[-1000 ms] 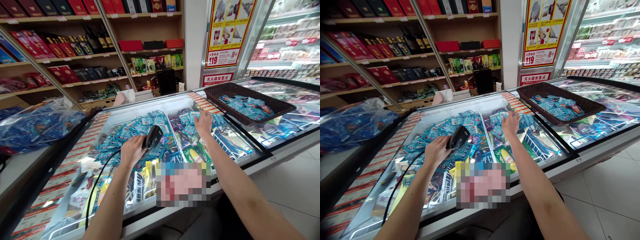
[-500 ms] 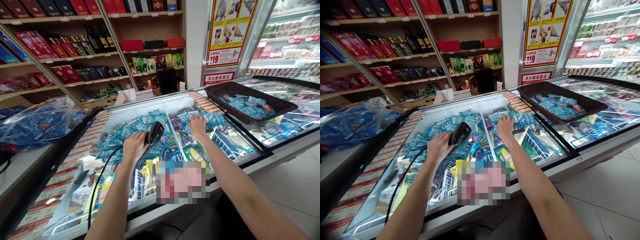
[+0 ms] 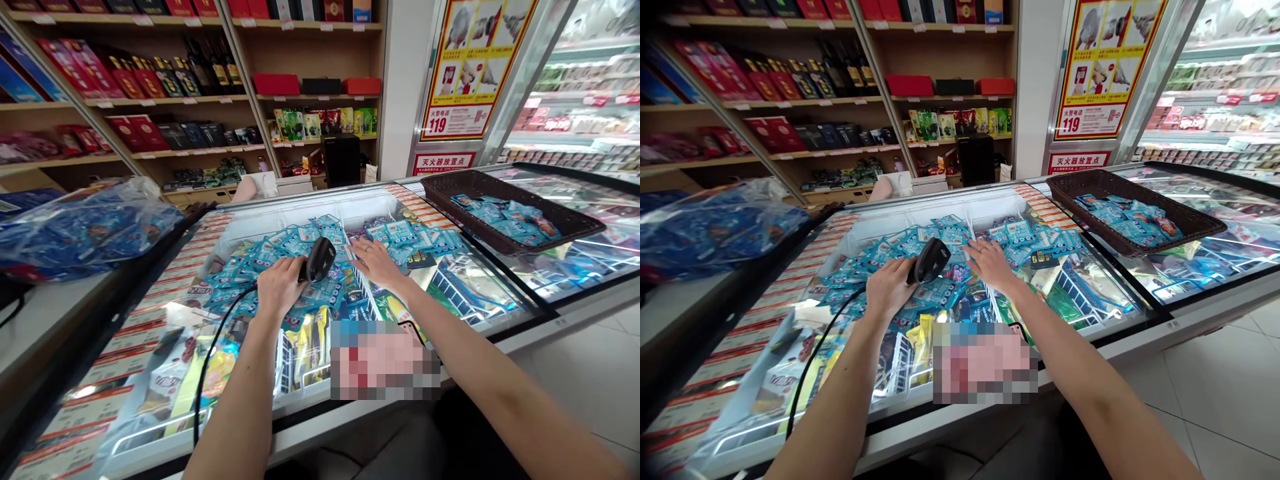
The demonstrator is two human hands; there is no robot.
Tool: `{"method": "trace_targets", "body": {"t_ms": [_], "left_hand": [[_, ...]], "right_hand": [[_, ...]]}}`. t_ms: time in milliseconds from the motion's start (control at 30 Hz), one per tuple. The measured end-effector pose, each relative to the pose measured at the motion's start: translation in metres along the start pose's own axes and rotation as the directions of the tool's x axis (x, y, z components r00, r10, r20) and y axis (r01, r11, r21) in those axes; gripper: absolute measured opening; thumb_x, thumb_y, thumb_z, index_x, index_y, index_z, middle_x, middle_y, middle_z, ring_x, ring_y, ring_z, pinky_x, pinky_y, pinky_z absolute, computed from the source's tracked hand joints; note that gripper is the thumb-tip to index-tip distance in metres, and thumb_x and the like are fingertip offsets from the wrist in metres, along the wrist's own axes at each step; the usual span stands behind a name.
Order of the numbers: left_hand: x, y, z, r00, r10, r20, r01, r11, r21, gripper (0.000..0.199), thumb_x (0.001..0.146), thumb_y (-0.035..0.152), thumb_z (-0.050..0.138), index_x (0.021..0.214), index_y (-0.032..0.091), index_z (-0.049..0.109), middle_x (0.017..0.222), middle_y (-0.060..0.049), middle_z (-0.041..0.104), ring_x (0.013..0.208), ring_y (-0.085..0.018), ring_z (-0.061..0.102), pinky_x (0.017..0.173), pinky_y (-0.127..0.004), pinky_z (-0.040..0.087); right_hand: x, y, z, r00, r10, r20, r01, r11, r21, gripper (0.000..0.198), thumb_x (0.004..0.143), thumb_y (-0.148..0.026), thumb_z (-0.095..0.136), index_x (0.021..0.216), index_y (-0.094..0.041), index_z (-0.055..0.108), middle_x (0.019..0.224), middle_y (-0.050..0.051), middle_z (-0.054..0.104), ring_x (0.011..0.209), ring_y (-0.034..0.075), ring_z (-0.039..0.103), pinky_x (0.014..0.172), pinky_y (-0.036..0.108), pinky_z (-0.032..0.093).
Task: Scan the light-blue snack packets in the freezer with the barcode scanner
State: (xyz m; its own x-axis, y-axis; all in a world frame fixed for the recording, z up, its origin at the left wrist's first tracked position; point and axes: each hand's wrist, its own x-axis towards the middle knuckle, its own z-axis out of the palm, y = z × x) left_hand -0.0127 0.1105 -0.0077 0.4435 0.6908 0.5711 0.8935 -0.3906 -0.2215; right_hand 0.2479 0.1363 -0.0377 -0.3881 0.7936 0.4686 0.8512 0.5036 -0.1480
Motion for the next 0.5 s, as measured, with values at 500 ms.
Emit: {"method": "trace_targets", "body": {"t_ms": [500], "left_hand": [[-0.001,0.0,0.002,0.999,0.017,0.028,-0.016,1.0,-0.016,0.031,0.078,0.031,0.053,0.108,0.022,0.054,0.091,-0.007,0.064,0.092,-0.023,0.057,0.07,-0.031,0.042]], "right_hand": [[0.009,-0.014,0.0,0.907,0.42,-0.029,-0.417,0.885,-0.205,0.079,0.075,-0.077,0.032,0.107,-0.01,0.06,0.112,0.022,0.058,0.113,0.033,0.044,0.09,0.044,0.035]]}}
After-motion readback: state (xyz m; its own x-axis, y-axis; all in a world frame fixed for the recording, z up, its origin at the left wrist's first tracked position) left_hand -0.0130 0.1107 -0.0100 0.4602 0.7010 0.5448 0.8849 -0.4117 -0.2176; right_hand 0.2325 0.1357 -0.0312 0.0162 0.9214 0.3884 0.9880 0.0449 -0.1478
